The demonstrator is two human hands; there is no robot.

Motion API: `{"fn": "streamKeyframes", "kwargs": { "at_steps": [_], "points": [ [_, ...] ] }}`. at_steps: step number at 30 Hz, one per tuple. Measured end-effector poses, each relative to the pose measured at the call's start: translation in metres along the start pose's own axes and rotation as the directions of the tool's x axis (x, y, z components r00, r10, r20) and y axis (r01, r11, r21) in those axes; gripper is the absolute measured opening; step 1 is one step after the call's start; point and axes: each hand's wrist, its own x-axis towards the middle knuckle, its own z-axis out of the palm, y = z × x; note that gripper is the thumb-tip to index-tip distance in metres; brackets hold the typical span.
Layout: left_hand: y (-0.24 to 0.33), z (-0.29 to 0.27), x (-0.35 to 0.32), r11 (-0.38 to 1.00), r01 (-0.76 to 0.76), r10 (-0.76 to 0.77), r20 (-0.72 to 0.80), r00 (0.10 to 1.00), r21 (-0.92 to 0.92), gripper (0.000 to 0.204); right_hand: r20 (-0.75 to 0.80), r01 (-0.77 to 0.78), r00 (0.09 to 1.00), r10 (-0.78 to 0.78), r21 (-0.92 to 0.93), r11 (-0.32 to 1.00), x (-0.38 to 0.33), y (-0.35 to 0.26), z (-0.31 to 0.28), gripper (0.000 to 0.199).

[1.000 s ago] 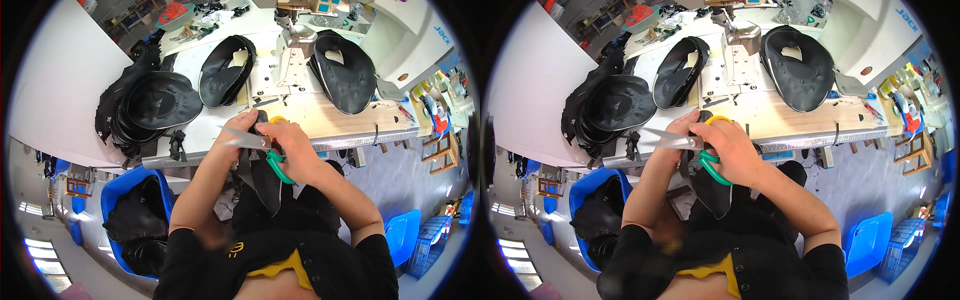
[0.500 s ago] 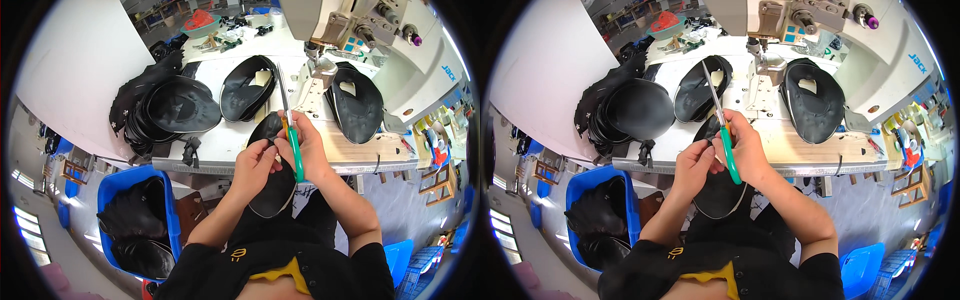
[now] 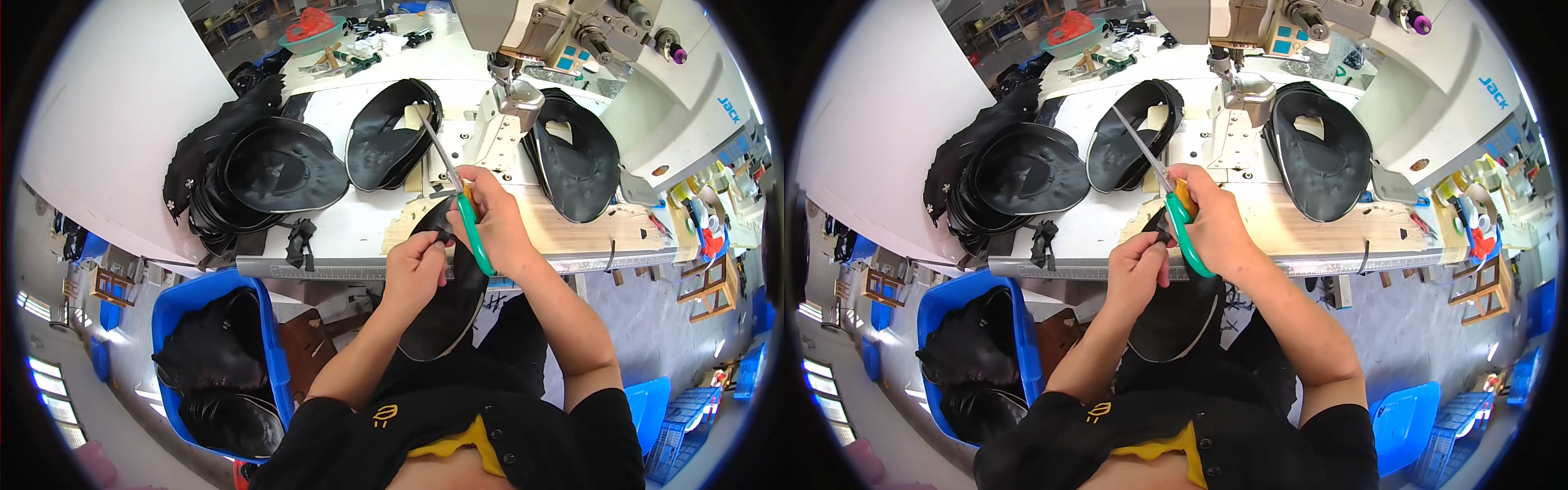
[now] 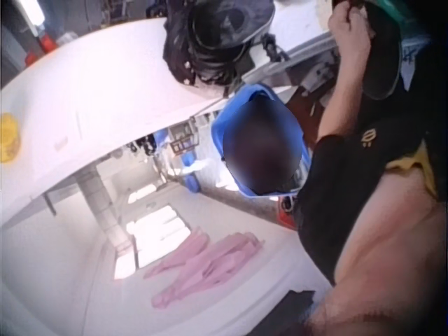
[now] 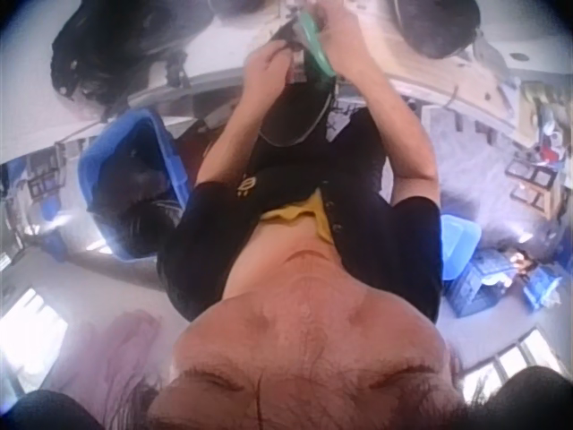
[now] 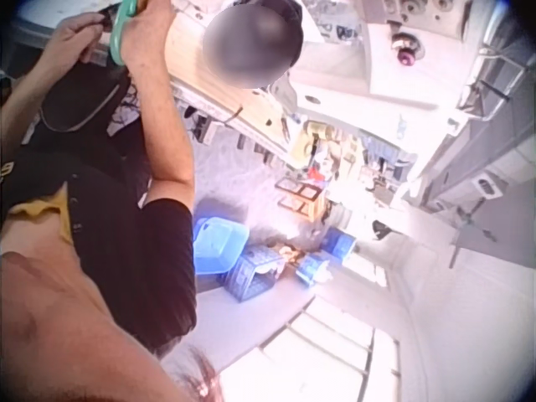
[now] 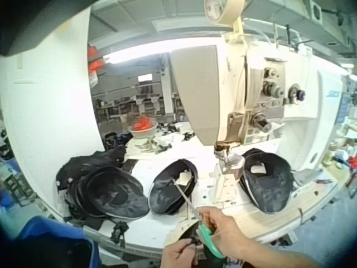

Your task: The person uses green-handled scissors to trim excess black leather from the edges of several pre-shaped leather pieces. They pick up each piece from a stack, cut along the perimeter, and place the trimmed piece on the table next to a sewing machine.

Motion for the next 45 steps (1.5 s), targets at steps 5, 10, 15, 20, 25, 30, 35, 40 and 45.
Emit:
{"fn": "streamKeyframes", "kwargs": {
  "at_steps": [5,10,15,20,25,30,35,40,45],
  "points": [
    [-0.016,0.004,-0.001,0.97,-0.005,-0.007,-0.049,0.999,-0.244,0.016,0.098,0.058,0.994,-0.047,-0.118,0.991,0.008,0.014,-0.015,0.051],
    [-0.02,0.016,-0.007,0.939,-0.018,0.016,-0.007,1.0,-0.343,0.014,0.08,0.109,0.993,-0.088,-0.318,0.942,-0.021,0.011,-0.043,0.065],
    [-0.024,0.02,-0.005,0.865,0.033,-0.028,0.018,0.999,-0.5,0.014,0.042,0.196,0.978,-0.205,-0.538,0.82,-0.056,0.002,-0.073,0.068],
    [-0.023,0.028,-0.004,0.743,0.057,-0.061,0.018,0.998,-0.667,0.015,0.131,0.281,0.918,-0.374,-0.881,0.381,-0.082,0.0,-0.078,0.063],
    [-0.025,0.036,-0.008,0.831,0.008,-0.005,0.007,1.0,-0.557,0.016,0.153,0.262,0.893,-0.423,-0.941,0.212,-0.085,0.0,-0.075,0.063],
    [-0.018,0.039,-0.013,0.932,-0.101,0.095,-0.035,0.995,-0.347,0.018,0.158,0.269,0.909,-0.385,-0.929,0.253,-0.083,-0.007,-0.074,0.062],
    [-0.011,0.04,-0.016,0.939,-0.087,0.088,-0.011,0.996,-0.334,0.019,0.222,0.322,0.889,-0.4,-0.924,0.204,-0.078,-0.017,-0.078,0.06],
    [-0.013,0.039,-0.014,0.942,-0.078,0.082,-0.002,0.997,-0.327,0.019,0.352,0.394,0.849,-0.393,-0.919,0.028,-0.077,-0.015,-0.09,0.057],
    [-0.017,0.039,-0.011,0.927,-0.125,0.118,-0.039,0.992,-0.354,0.018,0.094,0.257,0.936,-0.338,-0.839,0.479,-0.079,-0.013,-0.091,0.057]
  ]
}}
